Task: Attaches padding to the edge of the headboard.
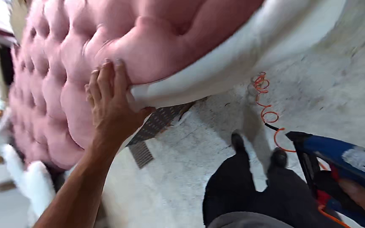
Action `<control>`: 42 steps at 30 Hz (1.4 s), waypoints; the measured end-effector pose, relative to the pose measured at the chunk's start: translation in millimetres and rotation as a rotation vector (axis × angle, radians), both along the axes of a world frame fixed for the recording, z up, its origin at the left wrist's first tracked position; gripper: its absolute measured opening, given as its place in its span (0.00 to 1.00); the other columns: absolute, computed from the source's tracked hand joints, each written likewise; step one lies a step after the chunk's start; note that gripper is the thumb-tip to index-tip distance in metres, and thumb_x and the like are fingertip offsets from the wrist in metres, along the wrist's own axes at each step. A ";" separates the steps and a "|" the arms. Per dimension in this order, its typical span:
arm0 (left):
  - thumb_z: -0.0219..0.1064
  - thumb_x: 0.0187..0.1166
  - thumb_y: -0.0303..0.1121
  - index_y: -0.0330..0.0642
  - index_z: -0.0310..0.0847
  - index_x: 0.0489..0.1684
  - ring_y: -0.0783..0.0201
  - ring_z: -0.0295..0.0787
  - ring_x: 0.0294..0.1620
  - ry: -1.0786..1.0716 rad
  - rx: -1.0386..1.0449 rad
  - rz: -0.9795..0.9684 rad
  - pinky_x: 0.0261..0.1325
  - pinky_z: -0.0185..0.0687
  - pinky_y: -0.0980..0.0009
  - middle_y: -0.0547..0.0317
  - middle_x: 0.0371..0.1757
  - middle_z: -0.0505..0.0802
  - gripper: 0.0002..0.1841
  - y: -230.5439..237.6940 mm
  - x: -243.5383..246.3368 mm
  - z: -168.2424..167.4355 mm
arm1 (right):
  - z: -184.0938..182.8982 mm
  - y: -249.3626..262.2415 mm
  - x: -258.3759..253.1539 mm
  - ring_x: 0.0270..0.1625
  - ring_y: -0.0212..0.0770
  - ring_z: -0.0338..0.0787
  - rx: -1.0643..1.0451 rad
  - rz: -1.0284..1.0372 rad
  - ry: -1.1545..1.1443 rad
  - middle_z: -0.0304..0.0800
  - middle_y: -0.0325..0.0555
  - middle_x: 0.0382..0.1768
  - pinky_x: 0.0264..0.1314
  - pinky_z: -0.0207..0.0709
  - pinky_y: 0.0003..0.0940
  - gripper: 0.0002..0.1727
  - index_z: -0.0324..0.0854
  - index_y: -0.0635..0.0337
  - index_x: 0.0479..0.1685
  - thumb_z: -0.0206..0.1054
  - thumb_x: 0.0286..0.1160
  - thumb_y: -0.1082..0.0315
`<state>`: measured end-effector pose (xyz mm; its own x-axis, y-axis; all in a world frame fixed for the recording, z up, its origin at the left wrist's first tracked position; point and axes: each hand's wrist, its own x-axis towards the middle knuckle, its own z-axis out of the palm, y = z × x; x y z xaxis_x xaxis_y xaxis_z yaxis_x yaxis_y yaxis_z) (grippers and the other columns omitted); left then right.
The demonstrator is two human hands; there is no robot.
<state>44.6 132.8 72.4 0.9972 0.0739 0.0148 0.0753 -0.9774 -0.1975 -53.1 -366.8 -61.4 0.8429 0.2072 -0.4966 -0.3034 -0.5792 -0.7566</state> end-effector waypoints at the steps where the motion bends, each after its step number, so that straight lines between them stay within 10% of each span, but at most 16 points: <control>1: 0.89 0.45 0.56 0.45 0.41 0.97 0.31 0.40 0.94 0.043 0.014 0.018 0.89 0.44 0.31 0.36 0.95 0.50 0.72 -3.0 6.2 1.0 | -13.6 2.0 -7.1 0.49 0.47 0.93 0.071 0.010 0.070 0.91 0.64 0.46 0.53 0.87 0.52 0.37 0.76 0.77 0.63 0.65 0.80 0.43; 11: 0.94 0.27 0.50 0.40 0.24 0.95 0.28 0.50 0.90 0.081 0.270 0.162 0.87 0.53 0.33 0.25 0.91 0.50 0.86 -35.9 21.7 -38.2 | -159.8 69.3 -58.7 0.42 0.21 0.91 0.925 -0.290 0.620 0.91 0.21 0.40 0.48 0.89 0.28 0.13 0.81 0.50 0.54 0.60 0.86 0.54; 16: 0.93 0.35 0.52 0.26 0.38 0.90 0.38 0.65 0.86 0.095 0.327 0.183 0.88 0.61 0.43 0.27 0.85 0.66 0.78 -25.8 14.9 -51.1 | -191.6 148.8 -46.6 0.24 0.36 0.94 1.309 -0.460 1.111 0.95 0.35 0.31 0.23 0.91 0.38 0.14 0.84 0.43 0.43 0.56 0.88 0.50; 21: 0.89 0.44 0.45 0.15 0.60 0.75 0.51 0.84 0.69 0.029 0.317 0.157 0.74 0.78 0.54 0.28 0.66 0.85 0.58 -39.3 0.5 -69.2 | -205.6 245.9 -27.8 0.18 0.42 0.91 1.538 -0.453 1.318 0.92 0.45 0.25 0.19 0.90 0.40 0.21 0.84 0.50 0.40 0.58 0.82 0.42; 27: 0.91 0.40 0.44 0.13 0.62 0.69 0.78 0.85 0.59 0.000 0.198 0.108 0.64 0.83 0.76 0.49 0.58 0.88 0.57 -27.7 0.8 -63.9 | -191.5 323.9 -20.8 0.20 0.44 0.92 1.844 -0.343 1.493 0.92 0.48 0.29 0.20 0.91 0.42 0.24 0.81 0.53 0.49 0.60 0.81 0.40; 42: 0.85 0.56 0.34 0.16 0.59 0.59 0.84 0.84 0.56 -0.194 0.185 -0.009 0.58 0.82 0.82 0.65 0.49 0.87 0.41 -17.4 -20.2 -74.1 | -165.2 386.6 -10.1 0.28 0.37 0.94 2.069 -0.309 1.547 0.96 0.43 0.40 0.26 0.91 0.35 0.19 0.84 0.52 0.50 0.58 0.84 0.47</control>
